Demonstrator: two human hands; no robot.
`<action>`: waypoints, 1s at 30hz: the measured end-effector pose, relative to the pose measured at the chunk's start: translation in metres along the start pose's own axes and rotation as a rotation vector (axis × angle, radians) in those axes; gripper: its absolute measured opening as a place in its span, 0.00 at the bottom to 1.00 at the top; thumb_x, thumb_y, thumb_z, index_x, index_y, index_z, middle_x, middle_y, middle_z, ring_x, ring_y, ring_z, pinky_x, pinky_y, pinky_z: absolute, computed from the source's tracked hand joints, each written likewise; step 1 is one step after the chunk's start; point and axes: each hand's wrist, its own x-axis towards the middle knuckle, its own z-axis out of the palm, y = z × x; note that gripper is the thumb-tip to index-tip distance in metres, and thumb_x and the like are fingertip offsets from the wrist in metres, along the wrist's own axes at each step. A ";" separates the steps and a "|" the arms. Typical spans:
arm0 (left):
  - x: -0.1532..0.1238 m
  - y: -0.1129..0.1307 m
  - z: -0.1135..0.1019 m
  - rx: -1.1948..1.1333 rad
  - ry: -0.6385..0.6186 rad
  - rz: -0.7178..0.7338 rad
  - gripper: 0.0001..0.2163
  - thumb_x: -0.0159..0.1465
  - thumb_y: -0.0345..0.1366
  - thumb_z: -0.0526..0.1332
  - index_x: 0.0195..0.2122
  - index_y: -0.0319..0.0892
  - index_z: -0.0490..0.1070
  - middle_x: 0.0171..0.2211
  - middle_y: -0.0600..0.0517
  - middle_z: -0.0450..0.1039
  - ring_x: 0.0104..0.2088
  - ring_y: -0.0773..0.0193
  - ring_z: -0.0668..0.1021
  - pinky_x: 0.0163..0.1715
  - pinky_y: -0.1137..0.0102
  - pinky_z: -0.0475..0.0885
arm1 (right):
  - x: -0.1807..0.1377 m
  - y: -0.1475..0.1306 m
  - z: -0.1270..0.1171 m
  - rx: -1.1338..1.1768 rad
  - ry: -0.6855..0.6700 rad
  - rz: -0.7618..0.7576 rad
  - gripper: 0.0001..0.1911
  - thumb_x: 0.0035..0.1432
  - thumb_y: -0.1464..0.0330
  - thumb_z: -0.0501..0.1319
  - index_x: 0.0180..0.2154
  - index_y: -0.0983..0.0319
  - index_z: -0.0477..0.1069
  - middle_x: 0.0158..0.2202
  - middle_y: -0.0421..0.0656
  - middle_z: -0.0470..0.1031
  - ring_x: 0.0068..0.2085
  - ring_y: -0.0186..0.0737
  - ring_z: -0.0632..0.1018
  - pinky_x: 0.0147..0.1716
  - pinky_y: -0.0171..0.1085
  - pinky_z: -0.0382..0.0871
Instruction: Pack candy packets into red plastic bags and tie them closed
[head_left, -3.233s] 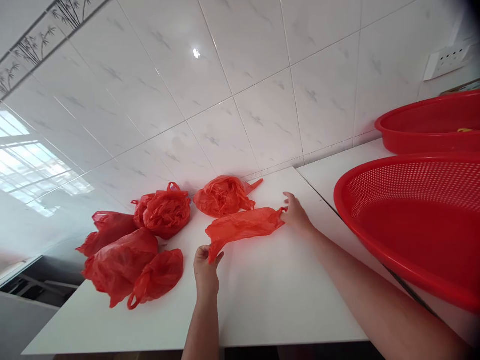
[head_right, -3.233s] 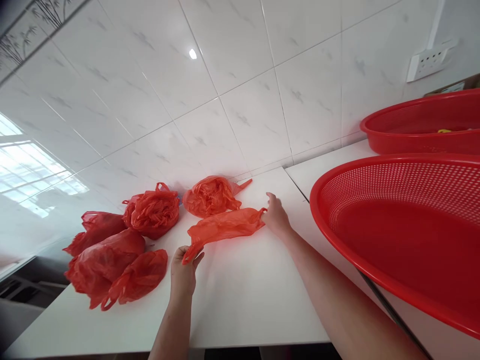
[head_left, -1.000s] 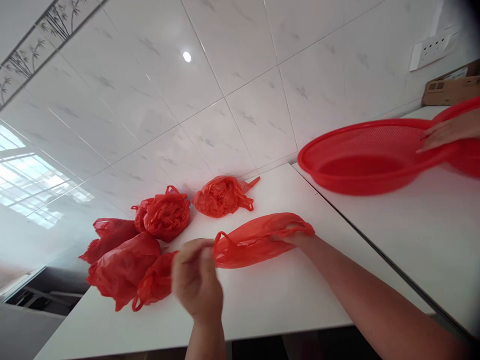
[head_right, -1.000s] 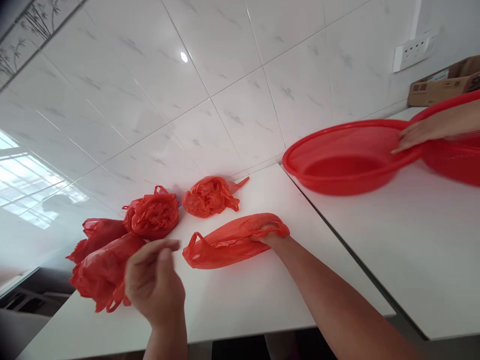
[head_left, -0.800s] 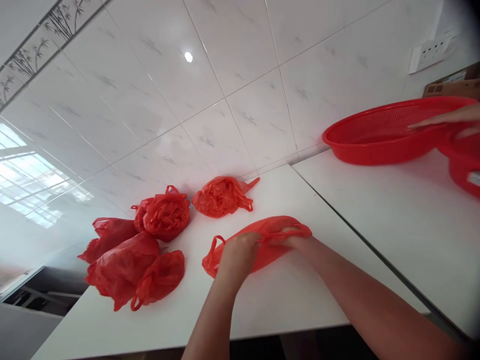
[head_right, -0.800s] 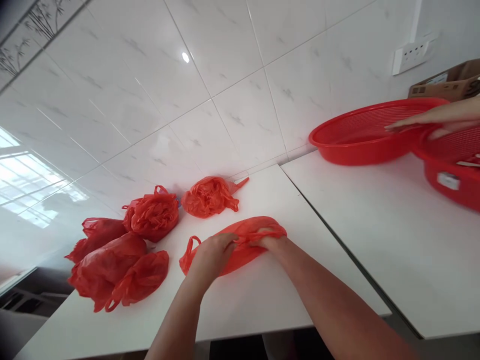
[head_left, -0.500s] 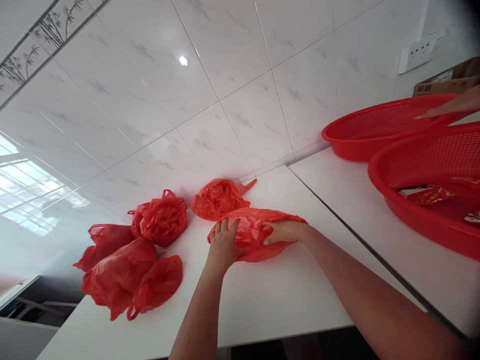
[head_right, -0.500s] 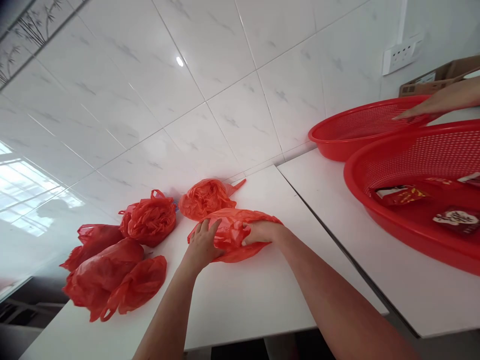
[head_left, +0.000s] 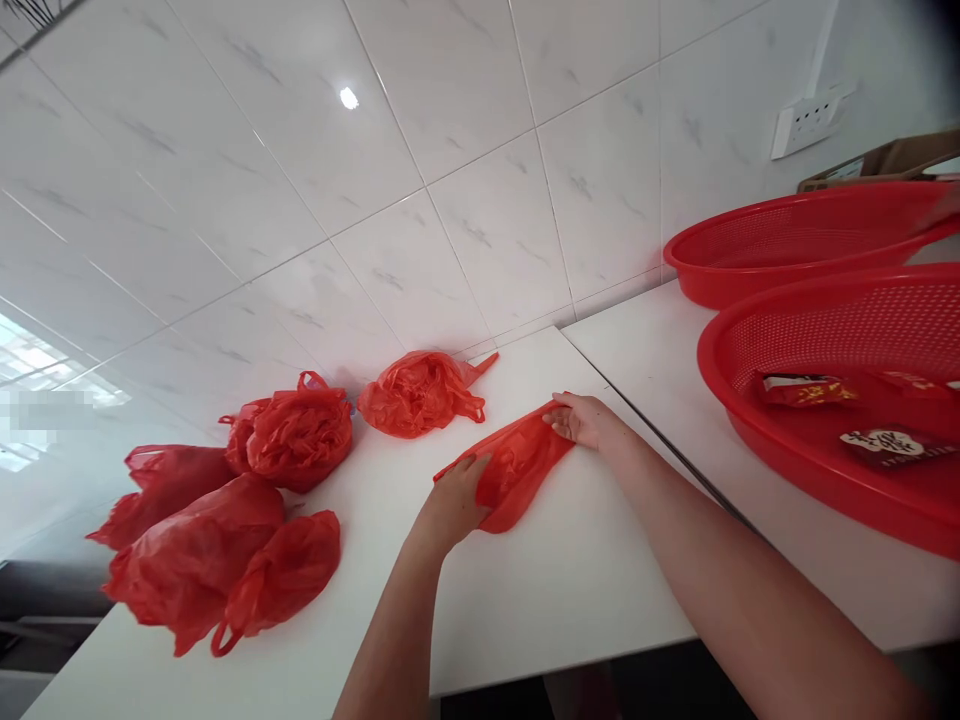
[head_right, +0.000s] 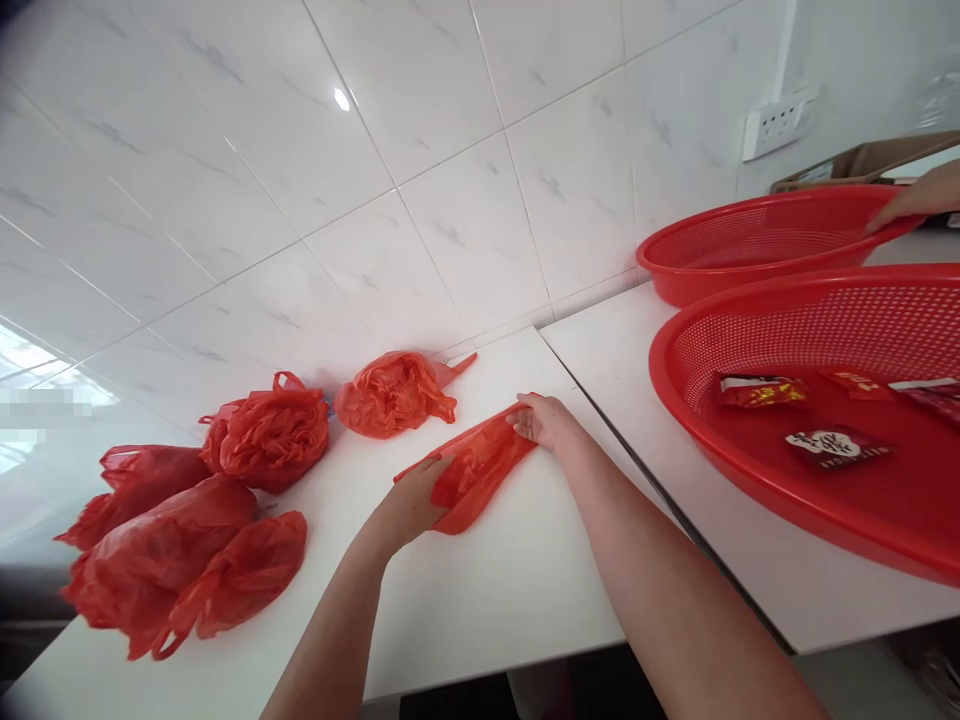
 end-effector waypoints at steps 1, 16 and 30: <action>-0.001 0.004 -0.001 -0.032 0.059 0.032 0.28 0.53 0.28 0.61 0.57 0.51 0.65 0.57 0.45 0.66 0.55 0.45 0.70 0.47 0.57 0.67 | 0.003 0.003 0.000 -0.036 0.022 -0.017 0.07 0.58 0.66 0.58 0.31 0.61 0.62 0.26 0.43 0.72 0.28 0.36 0.76 0.24 0.33 0.69; 0.051 0.002 0.020 0.201 0.113 0.003 0.20 0.57 0.26 0.57 0.51 0.42 0.70 0.59 0.41 0.62 0.59 0.49 0.64 0.53 0.57 0.63 | -0.015 0.000 -0.002 -1.107 0.002 -0.287 0.17 0.46 0.55 0.64 0.22 0.59 0.61 0.25 0.38 0.71 0.26 0.38 0.72 0.22 0.36 0.58; -0.010 0.046 0.009 -0.131 0.089 0.329 0.09 0.54 0.33 0.63 0.36 0.48 0.77 0.31 0.50 0.75 0.28 0.59 0.74 0.25 0.69 0.63 | -0.038 -0.001 0.026 -1.166 -0.236 -0.521 0.17 0.43 0.57 0.67 0.36 0.55 0.74 0.36 0.41 0.74 0.38 0.43 0.73 0.31 0.36 0.62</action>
